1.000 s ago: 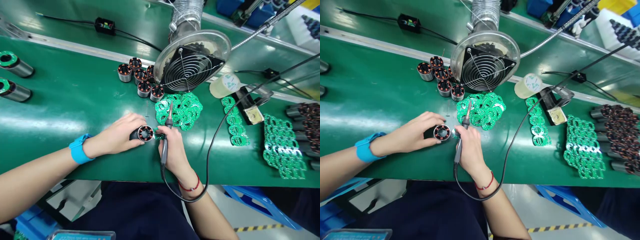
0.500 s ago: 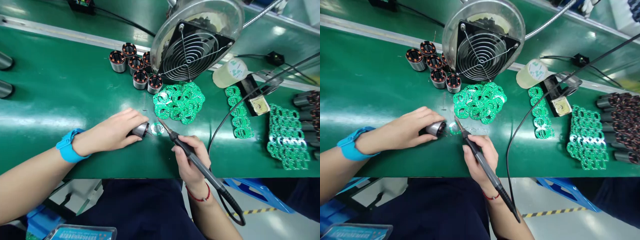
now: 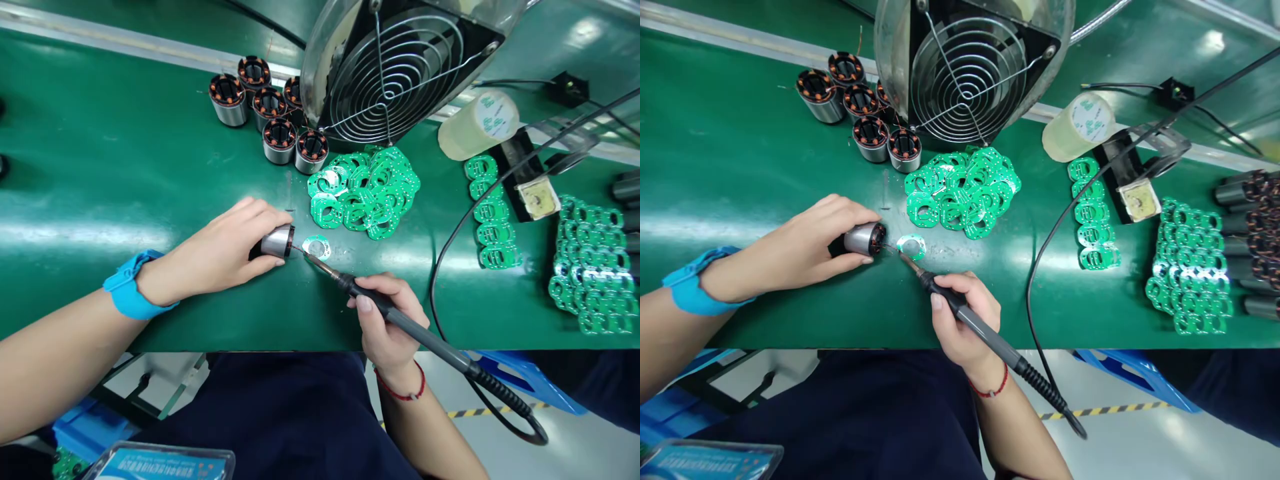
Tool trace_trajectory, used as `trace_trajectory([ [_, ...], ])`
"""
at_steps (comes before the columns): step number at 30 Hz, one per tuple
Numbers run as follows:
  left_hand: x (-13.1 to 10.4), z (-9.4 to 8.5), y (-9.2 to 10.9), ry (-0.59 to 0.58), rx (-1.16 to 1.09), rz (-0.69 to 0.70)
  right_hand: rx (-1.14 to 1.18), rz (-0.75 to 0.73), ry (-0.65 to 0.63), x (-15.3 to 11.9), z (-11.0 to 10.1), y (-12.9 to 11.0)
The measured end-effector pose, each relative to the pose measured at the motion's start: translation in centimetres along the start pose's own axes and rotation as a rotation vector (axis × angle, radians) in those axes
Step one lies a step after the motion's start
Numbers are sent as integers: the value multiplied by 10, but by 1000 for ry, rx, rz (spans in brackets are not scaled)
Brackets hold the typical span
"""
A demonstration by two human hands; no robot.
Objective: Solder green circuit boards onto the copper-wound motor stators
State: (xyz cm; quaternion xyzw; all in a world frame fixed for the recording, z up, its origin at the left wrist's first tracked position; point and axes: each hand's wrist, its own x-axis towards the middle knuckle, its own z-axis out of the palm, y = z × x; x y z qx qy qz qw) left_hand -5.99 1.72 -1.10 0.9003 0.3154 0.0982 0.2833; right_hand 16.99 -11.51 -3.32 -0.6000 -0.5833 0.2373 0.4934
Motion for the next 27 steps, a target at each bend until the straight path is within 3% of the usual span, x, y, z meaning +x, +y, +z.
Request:
trace_trajectory([
  [13,0,1,1,11,35,4,-88,-175,48,3,2,-2],
  [21,0,2,2,31,110,58,-274,-220,-246,8,6,-8],
  [24,1,2,8,28,39,-35,-340,-196,-228,10,8,-13],
  [27,1,1,17,18,-159,-207,-350,-82,-172,11,13,-15],
])
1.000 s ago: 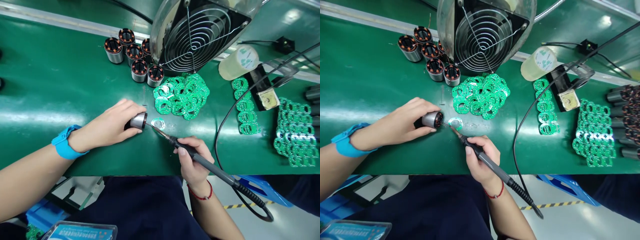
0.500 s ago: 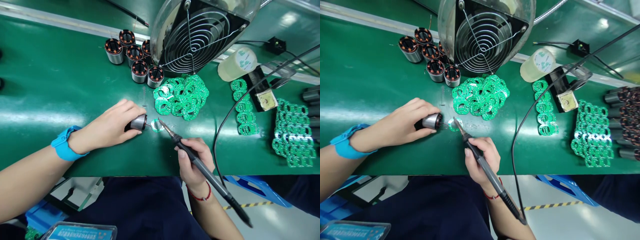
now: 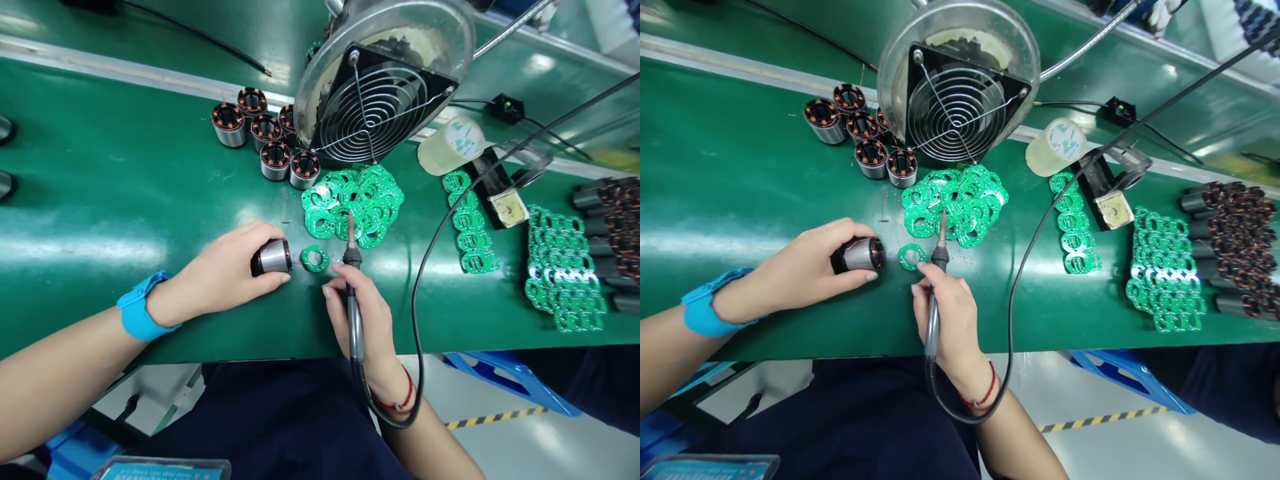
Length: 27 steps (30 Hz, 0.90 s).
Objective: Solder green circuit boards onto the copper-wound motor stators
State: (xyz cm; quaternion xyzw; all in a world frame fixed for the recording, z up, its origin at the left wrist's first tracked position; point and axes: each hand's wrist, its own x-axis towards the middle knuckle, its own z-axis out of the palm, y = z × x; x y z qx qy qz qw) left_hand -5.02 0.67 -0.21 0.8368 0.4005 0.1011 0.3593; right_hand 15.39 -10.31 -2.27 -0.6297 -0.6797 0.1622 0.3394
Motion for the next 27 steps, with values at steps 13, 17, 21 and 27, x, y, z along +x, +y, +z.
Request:
trace_trajectory([
  [13,-5,16,5,-200,-421,-21,406,136,195,20,11,-14],
  [17,-3,18,0,-41,-1,151,250,1,-51,32,8,-11],
  [21,-5,14,-9,-35,169,187,-86,-215,21,32,7,-13],
  [27,-4,8,-16,-60,234,239,-208,-280,-39,26,8,-18],
])
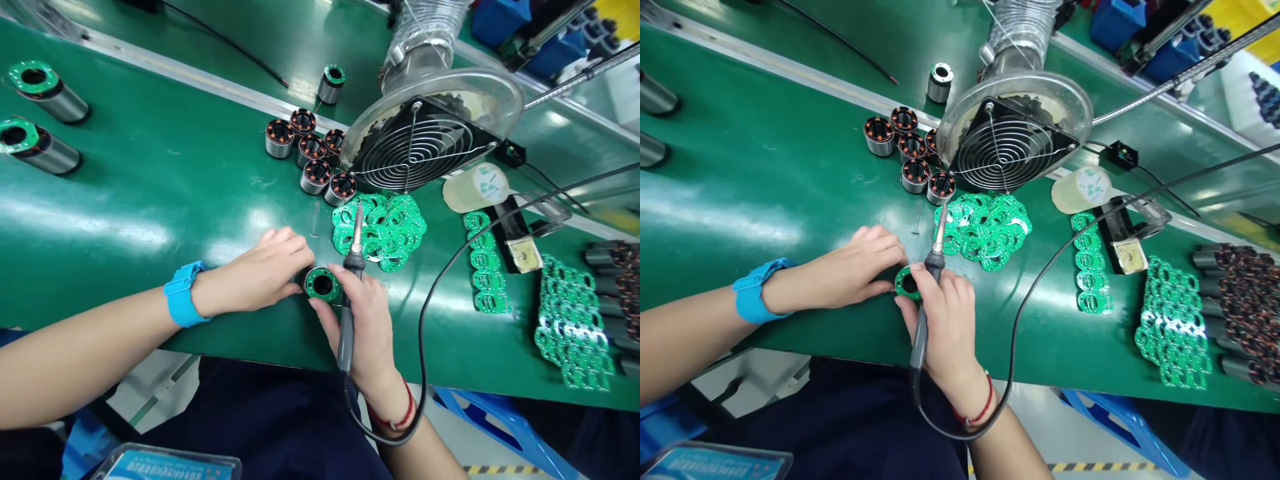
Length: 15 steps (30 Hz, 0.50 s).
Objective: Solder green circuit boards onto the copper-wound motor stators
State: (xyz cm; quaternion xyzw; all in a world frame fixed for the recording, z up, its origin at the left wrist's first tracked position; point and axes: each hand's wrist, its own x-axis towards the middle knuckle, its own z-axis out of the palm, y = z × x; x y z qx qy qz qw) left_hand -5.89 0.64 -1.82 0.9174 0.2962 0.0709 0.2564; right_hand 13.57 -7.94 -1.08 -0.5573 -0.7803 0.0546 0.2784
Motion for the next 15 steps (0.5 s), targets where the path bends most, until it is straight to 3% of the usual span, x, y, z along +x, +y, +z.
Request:
trace_trajectory([
  [6,2,-3,-5,39,-53,6,242,96,-153,1,-2,11],
  [9,2,-8,-7,126,-121,3,349,113,-209,1,-1,18],
  [12,4,-13,-4,202,-319,5,412,65,-228,2,1,24],
  [15,9,-14,3,173,-552,-64,411,4,-170,2,3,25],
])
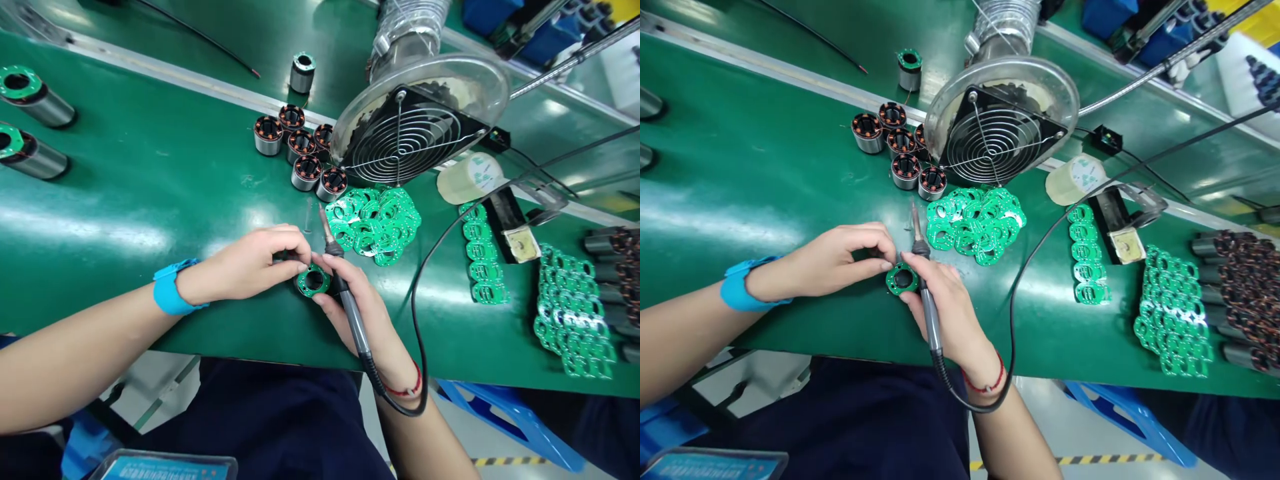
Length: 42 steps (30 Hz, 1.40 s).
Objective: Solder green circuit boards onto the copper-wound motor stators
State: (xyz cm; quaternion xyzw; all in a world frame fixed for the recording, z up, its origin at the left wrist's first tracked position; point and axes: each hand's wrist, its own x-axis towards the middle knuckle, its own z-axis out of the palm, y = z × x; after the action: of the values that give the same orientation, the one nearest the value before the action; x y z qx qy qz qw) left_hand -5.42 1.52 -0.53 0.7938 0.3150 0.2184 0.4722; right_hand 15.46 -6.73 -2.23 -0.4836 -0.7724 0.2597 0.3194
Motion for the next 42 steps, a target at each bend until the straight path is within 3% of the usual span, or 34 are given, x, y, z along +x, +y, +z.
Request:
trace_trajectory([
  [5,4,10,3,-34,-197,-211,-154,-173,135,0,3,-7],
  [9,4,9,4,-14,-248,-289,-249,-195,188,2,3,-12],
  [14,3,7,9,33,-211,-320,-130,-177,228,-1,3,-13],
  [20,4,10,8,58,-184,-366,32,-68,475,-18,4,-6],
  [25,5,11,9,61,-180,-377,59,-105,530,-22,5,-4],
  [36,4,12,7,49,-126,-360,56,-106,522,-16,8,-4],
  [42,6,13,8,60,-132,-347,-101,-40,117,-2,7,-11],
])
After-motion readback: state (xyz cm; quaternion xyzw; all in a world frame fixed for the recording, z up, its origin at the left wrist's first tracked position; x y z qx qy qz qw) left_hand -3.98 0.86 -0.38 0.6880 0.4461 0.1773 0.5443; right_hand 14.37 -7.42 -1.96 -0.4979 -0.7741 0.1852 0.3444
